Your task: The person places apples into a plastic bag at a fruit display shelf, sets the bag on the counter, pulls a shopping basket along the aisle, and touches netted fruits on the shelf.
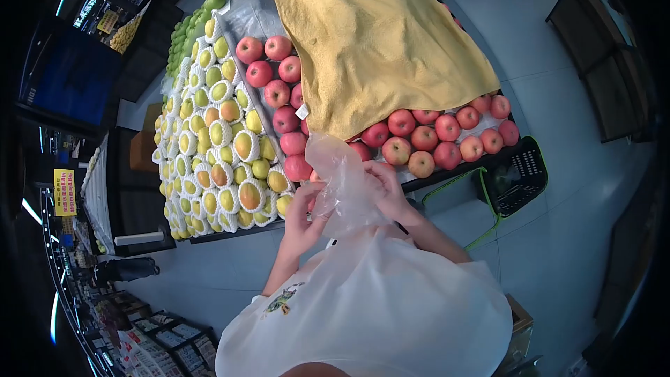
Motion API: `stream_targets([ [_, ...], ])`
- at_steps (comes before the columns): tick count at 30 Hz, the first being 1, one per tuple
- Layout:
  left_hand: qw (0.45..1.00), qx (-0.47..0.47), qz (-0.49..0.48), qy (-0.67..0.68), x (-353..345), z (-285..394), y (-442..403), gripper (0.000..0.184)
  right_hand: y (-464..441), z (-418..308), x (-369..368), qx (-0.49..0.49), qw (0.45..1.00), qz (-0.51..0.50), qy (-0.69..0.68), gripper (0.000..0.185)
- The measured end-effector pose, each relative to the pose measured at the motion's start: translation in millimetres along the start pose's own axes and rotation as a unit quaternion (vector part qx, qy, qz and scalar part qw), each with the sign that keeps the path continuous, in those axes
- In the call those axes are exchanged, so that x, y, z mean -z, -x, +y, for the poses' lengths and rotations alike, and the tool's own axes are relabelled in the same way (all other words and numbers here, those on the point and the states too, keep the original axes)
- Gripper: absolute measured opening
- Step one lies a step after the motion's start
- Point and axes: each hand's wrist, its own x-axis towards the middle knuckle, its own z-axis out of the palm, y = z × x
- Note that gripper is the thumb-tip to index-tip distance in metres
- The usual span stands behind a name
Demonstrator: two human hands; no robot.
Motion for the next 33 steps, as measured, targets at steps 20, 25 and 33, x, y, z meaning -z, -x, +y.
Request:
stream_targets([
  [20,0.807,0.191,0.149,0.538,1.6,-13.6,-78.7,0.062,-7.2,-52.4,16.6,0.084,0.945,0.053,0.313,0.049],
  [25,0.977,0.029,0.118,0.177,-21.8,-5.2,-67.9,0.118,-13.0,-48.6,-3.9,0.060,0.982,0.106,0.142,0.034],
  [33,0.956,0.112,0.213,0.168,-9.9,-13.4,-65.6,0.089,-14.9,-66.2,9.1,0.086,0.982,0.168,-0.006,0.025],
])
